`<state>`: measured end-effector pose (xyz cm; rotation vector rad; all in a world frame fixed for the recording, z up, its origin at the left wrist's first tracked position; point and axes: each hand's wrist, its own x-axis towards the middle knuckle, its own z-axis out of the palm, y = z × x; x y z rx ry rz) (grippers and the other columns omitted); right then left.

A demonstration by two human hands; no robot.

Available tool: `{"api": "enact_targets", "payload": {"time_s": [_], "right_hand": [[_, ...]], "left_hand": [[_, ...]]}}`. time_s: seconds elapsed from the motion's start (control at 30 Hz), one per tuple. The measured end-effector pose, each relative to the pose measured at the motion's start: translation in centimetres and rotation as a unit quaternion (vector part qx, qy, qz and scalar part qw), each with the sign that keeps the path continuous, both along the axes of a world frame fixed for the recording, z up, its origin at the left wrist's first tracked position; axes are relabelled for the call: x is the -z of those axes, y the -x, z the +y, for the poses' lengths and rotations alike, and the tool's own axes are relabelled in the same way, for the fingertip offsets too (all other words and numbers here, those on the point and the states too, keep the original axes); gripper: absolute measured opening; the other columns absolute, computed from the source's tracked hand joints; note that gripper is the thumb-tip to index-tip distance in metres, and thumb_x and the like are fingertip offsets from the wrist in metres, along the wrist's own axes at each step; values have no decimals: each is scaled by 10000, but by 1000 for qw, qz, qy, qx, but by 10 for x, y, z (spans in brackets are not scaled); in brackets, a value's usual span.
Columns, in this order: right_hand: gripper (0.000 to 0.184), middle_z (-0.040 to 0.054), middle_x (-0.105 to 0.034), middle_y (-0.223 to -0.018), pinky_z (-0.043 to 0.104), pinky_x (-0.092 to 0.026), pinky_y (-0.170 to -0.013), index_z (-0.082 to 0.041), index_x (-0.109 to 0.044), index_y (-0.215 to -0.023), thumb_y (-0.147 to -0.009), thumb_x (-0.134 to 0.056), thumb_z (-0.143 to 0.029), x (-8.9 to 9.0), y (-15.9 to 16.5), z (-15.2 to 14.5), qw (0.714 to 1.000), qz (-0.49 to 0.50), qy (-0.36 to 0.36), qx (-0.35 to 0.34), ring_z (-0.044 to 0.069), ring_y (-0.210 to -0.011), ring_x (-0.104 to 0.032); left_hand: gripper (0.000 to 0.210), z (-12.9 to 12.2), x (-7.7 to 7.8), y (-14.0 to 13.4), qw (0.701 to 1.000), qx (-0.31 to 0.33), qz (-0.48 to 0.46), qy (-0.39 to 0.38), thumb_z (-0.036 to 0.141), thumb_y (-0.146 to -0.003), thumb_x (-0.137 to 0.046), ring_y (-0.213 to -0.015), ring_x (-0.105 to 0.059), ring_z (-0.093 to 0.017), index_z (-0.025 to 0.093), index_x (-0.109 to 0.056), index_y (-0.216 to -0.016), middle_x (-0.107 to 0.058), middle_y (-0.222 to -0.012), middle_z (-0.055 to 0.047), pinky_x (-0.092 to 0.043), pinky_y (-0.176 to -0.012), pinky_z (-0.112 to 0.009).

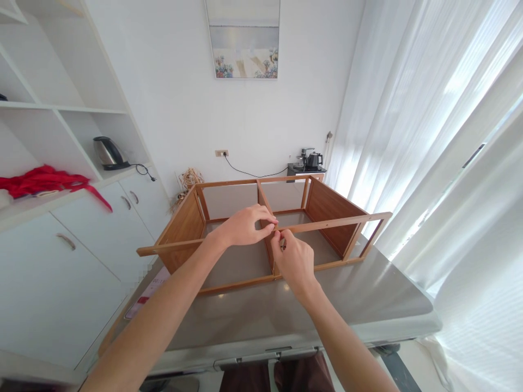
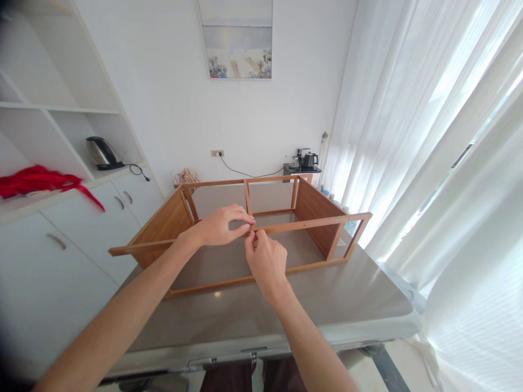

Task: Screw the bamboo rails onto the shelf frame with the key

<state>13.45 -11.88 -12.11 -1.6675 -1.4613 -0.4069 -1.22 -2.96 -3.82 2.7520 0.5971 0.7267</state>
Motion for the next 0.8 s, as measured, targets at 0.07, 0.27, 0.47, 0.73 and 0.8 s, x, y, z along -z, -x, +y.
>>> {"api": "enact_targets", "payload": {"time_s": [0.07, 0.27, 0.47, 0.73, 0.8], "right_hand": [[304, -11, -578, -515, 276, -152, -520, -200, -552, -698, -973, -460, -289, -1, 2, -1, 999, -47, -8, 24, 111, -436, -458], [233, -21, -580, -509, 294, -204, -548, -208, -570, -726, -939, -476, -216, -4, -1, -1, 987, -141, -61, 40, 115, -440, -421], [261, -39, -527, -492, 297, -246, -572, -212, -570, -697, -936, -472, -176, -9, -11, 1, 977, -189, -98, -1, 114, -453, -392], [265, -57, -443, -492, 271, -280, -552, -219, -526, -655, -920, -520, -216, -11, -15, -11, 978, -169, -112, -54, 116, -471, -338], [226, -60, -432, -507, 254, -302, -542, -220, -570, -723, -936, -523, -280, -1, -25, -23, 987, -116, -82, -77, 115, -487, -390]], "left_hand": [[265, -1, 0, 0, 1000, -6, 1, 2, 356, -950, -528, -1049, -642, -203, 268, -732, -1095, -715, -1113, -30, -504, -959, -364], [268, -2, -1, 0, 1000, -9, -1, 6, 370, -949, -532, -1030, -642, -203, 260, -730, -1093, -714, -1098, -32, -508, -952, -368], [259, -2, -1, 0, 1000, -4, 0, 3, 362, -948, -533, -1040, -640, -207, 257, -722, -1090, -714, -1090, -36, -513, -940, -376], [257, -2, -1, 1, 1000, -2, -3, -12, 367, -958, -522, -1056, -633, -204, 260, -727, -1072, -719, -1088, -27, -507, -961, -375], [257, -3, -1, 1, 1000, -6, -5, -16, 365, -959, -518, -1055, -634, -205, 263, -730, -1061, -721, -1088, -27, -506, -964, -378]]}}
